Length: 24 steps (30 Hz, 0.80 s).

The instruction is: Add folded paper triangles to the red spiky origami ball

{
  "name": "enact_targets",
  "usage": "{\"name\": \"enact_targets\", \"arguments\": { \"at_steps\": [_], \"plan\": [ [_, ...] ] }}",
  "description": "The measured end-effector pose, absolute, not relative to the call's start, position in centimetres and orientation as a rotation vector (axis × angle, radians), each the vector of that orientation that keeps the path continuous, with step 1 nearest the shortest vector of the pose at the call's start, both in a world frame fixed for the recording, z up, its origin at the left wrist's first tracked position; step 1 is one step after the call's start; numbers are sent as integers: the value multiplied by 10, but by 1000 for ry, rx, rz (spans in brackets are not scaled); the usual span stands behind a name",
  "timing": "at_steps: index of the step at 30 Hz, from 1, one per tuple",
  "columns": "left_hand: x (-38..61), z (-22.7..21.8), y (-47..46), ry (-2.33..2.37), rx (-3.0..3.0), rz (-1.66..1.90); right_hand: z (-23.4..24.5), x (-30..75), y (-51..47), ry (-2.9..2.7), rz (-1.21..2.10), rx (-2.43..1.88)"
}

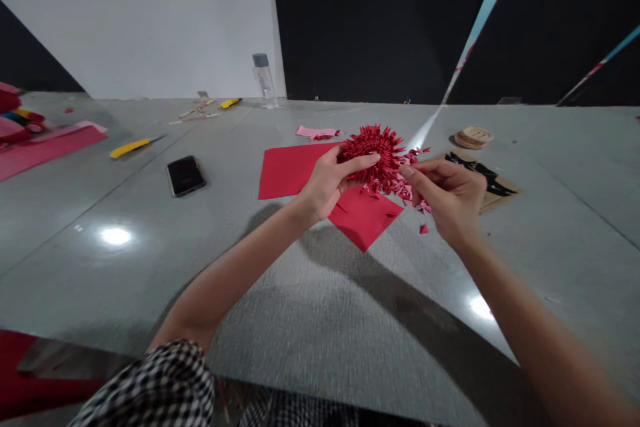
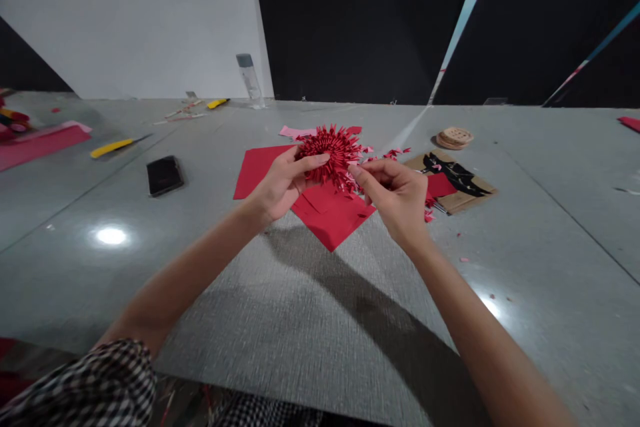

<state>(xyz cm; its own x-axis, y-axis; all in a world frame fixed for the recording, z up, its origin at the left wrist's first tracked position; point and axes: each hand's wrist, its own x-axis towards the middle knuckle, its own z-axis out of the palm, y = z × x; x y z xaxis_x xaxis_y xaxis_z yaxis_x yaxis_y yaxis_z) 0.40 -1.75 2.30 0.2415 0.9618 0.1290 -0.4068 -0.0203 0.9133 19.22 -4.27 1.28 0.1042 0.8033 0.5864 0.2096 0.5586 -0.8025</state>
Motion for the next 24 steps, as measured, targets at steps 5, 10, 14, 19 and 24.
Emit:
{"name": "enact_targets", "arguments": {
  "at_steps": [5,10,14,19,24],
  "plan": [
    [4,24,-19,671,1070,1231,14,192,-49,-1560,317,-960],
    [5,25,-18,651,1072,1236,4,191,-36,-1395,393,-968],
    [6,24,-18,675,1061,1254,-5,194,-23,-1431,618,-863],
    [6,22,-18,686,1047,1234,-6,200,-20,-1425,683,-851],
    [6,22,-17,661,1059,1198,-5,203,-22,-1447,616,-873]
  ]
}}
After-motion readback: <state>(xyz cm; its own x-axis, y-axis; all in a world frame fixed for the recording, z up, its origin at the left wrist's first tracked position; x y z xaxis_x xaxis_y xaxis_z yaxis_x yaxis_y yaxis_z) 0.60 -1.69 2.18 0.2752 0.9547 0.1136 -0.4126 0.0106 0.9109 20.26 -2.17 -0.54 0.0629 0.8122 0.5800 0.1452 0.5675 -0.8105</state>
